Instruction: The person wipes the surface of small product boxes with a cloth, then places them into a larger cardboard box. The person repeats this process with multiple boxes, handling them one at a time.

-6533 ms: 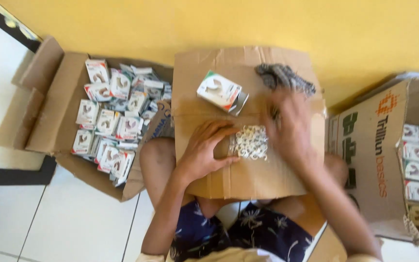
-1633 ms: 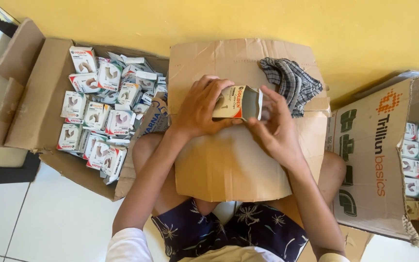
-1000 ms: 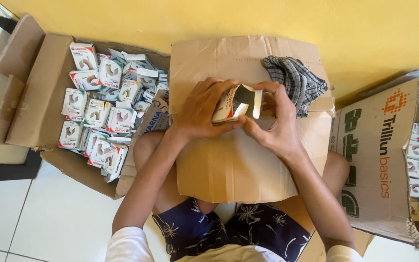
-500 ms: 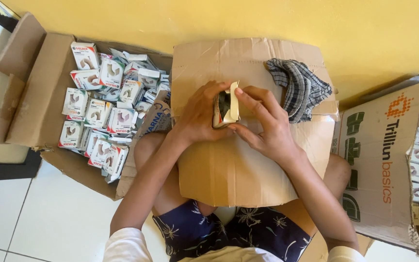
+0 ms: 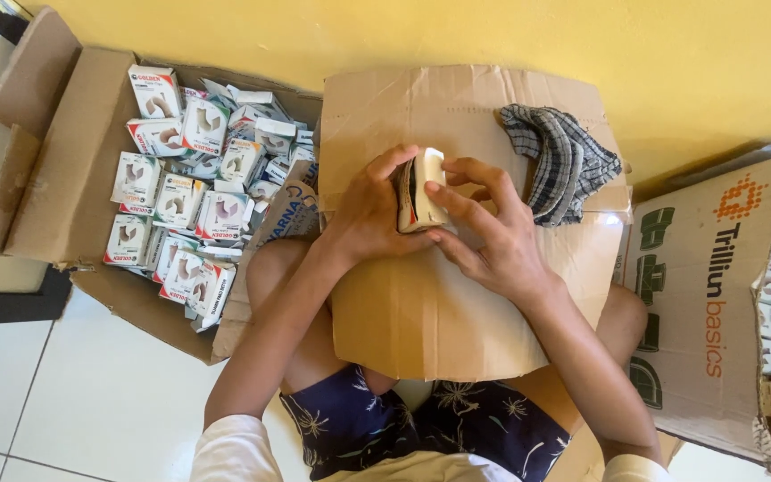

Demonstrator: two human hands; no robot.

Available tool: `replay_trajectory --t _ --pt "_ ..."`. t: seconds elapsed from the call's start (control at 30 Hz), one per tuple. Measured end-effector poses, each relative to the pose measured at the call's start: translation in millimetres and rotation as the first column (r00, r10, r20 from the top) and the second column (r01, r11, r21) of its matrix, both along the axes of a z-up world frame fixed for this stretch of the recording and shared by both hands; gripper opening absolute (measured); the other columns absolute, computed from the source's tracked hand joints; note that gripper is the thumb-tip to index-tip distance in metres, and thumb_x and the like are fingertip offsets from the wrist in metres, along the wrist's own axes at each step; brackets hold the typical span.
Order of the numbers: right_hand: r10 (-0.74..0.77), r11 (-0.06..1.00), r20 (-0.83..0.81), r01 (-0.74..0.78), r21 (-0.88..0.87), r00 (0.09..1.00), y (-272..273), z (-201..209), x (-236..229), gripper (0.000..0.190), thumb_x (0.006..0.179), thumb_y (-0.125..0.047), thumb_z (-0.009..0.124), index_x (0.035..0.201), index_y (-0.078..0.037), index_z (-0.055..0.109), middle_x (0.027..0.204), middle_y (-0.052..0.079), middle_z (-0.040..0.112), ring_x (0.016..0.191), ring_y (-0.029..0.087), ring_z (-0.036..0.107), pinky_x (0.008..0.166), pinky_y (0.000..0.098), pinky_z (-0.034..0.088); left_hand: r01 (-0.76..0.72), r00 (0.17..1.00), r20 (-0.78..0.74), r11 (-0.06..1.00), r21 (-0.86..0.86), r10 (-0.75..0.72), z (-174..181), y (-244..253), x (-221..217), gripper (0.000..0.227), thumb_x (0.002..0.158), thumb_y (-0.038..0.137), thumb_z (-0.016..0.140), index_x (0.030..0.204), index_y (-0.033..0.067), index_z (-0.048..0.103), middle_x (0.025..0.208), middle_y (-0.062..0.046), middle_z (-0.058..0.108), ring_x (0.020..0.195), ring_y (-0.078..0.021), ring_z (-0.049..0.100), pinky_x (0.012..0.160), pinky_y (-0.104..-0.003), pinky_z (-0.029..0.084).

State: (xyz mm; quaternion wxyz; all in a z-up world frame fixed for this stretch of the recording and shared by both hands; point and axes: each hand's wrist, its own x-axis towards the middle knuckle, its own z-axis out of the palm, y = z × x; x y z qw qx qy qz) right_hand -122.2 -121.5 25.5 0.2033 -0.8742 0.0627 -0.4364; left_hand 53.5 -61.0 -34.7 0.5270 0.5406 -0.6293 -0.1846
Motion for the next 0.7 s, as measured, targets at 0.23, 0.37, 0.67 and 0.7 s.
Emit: replay_trajectory --t 0.23,0.37,0.67,0.7 --pt "-0.02 0.999 0.012 0.021 -0.036 1.0 1 -1 -1 0.032 0.088 -0.02 0.068 0.116 -0.004 0.067 0.117 0.025 0.051 0.096 0.038 0.063 0.069 0.0387 0.054 -0.036 0.993 0.11 0.997 0.068 0.028 8 -2 -2 0.098 0.054 0.05 0.084 0.132 0.0098 0.041 0.095 -0.021 0.061 0.094 -0.0418 0.063 0.087 -0.049 0.048" --pt "-0.032 0.997 0.01 0.033 -0.066 0.999 -1 -5 -1 0.03 0.088 -0.02 0.068 0.114 -0.006 0.069 0.115 0.026 0.05 0.096 0.038 0.063 0.068 0.038 0.054 -0.017 0.989 0.146 0.996 0.085 0.004 15 -1 -4 0.095 0.055 0.048 0.083 0.13 0.007 0.043 0.095 -0.021 0.062 0.096 -0.0411 0.062 0.087 -0.048 0.048" --pt "-0.075 0.986 -0.029 0.069 -0.154 0.997 -1 -18 -2 0.033 0.091 -0.028 0.063 0.119 -0.011 0.066 0.117 0.025 0.051 0.098 0.036 0.063 0.066 0.0368 0.054 0.034 0.986 0.164 0.998 0.051 -0.042 11 1 -2 0.096 0.06 0.053 0.078 0.135 0.0084 0.038 0.099 -0.023 0.062 0.098 -0.0426 0.061 0.088 -0.051 0.046" --pt "-0.075 0.987 -0.023 0.071 -0.144 0.997 -3 -23 -2 0.039 0.092 -0.032 0.062 0.126 -0.012 0.061 0.117 0.024 0.051 0.099 0.035 0.063 0.066 0.0368 0.054 0.05 0.986 0.156 0.999 0.008 -0.05 9 1 -2 0.096 0.064 0.06 0.074 0.137 0.0107 0.036 0.1 -0.022 0.061 0.099 -0.0422 0.06 0.088 -0.051 0.046"
